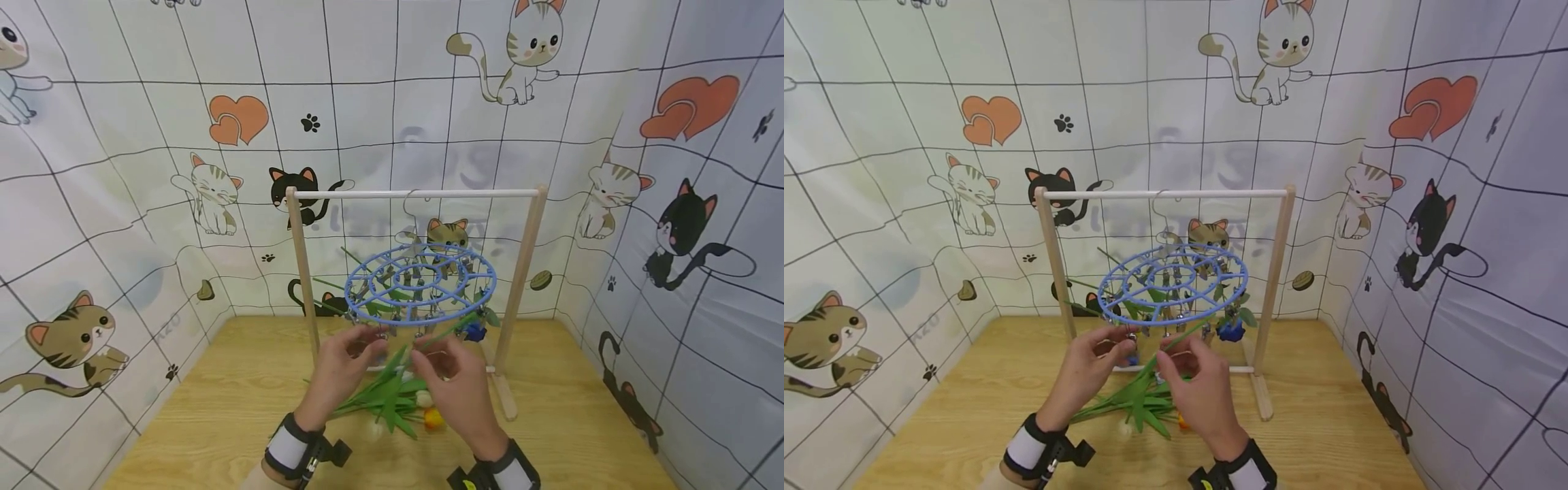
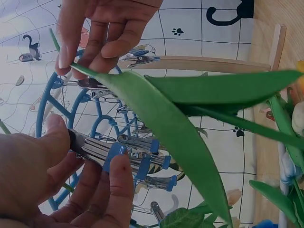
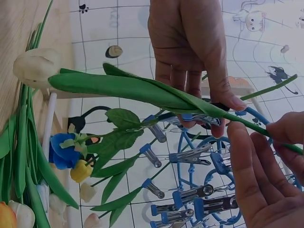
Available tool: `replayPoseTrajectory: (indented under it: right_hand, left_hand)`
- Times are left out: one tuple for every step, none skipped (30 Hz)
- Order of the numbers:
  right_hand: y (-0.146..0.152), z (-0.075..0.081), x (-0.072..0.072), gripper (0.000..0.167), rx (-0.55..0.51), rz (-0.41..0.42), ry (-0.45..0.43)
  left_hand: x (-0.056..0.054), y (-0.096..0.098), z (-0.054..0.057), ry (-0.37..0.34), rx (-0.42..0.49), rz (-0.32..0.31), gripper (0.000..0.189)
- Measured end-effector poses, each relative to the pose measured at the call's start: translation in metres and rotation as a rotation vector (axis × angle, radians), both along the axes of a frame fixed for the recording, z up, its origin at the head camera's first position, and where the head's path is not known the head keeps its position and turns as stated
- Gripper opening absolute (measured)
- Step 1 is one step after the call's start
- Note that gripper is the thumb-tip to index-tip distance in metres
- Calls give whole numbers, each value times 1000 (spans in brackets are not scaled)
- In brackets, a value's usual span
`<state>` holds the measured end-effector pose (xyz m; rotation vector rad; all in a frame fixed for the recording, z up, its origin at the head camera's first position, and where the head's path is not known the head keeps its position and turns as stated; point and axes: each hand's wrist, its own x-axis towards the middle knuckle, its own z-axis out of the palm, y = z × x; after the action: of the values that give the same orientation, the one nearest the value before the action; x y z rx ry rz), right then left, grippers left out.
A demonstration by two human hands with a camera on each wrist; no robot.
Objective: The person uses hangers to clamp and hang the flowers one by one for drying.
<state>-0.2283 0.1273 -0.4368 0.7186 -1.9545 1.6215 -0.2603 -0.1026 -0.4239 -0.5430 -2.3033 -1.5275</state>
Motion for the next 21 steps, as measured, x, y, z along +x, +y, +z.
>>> replayPoseTrajectory:
  right_hand:
    - [0,0,0,12,-7,8,-9]
    - [-1,0,-1,13,-14,13,-17]
    - [-1,-1,-1,13,-20,18,-20]
    - [-1,-1,-1,13,-25,27,-25]
    - [-1,-1,-1,14,-32,35,-33]
    - [-2,-1,-2,15,-35,39,-38]
    - [-2,-2,-2,14,-37,37,-43]
    - [-2,-2,-2,14,-37,32,-49]
    - [-3,-2,-2,14,-35,25,-54]
    - [-3,-2,-2,13,-33,17,-63]
    - [-3,-1,-2,12,-30,8,-67]
    - [-4,-1,-2,12,-28,3,-68]
    - [-4,-1,-2,11,-30,1,-74]
    - [-4,-1,-3,11,-37,7,-81]
    - [-4,-1,-3,11,-43,15,-87]
    - [-5,-1,-3,10,-50,23,-94]
    - [-5,-1,-4,10,-55,29,-96]
    - [-5,-2,-4,10,-58,30,-101]
    - [-6,-2,-4,10,-55,23,-103]
    - [-6,-2,-4,9,-53,16,-105]
    - [-6,-2,-5,9,-47,2,-107]
  left_hand:
    - [0,0,0,3,-8,1,20]
    - [0,0,-1,6,-13,-1,19]
    - [-1,0,-1,6,-15,-2,18]
    - [-1,0,-2,9,-19,-3,16]
    - [-1,0,-3,12,-22,-1,15]
    - [-1,0,-4,10,-18,0,13]
    - [-2,0,-4,9,-10,1,12]
    - [-1,0,-5,8,-2,4,11]
    - [-1,1,-5,5,8,10,9]
    - [-1,1,-5,2,20,16,8]
    - [-1,1,-6,-2,31,25,8]
    - [-1,2,-6,-9,43,33,8]
    - [0,2,-6,-13,54,40,10]
    - [0,2,-6,-16,62,48,11]
    - [0,2,-5,-23,72,53,13]
    - [0,2,-5,-29,83,56,15]
    - [0,2,-5,-29,89,59,17]
    - [0,2,-5,-37,101,62,19]
    - [0,2,-5,-42,111,65,20]
    - [0,2,-5,-45,120,67,21]
    - [-1,3,-5,-48,129,69,22]
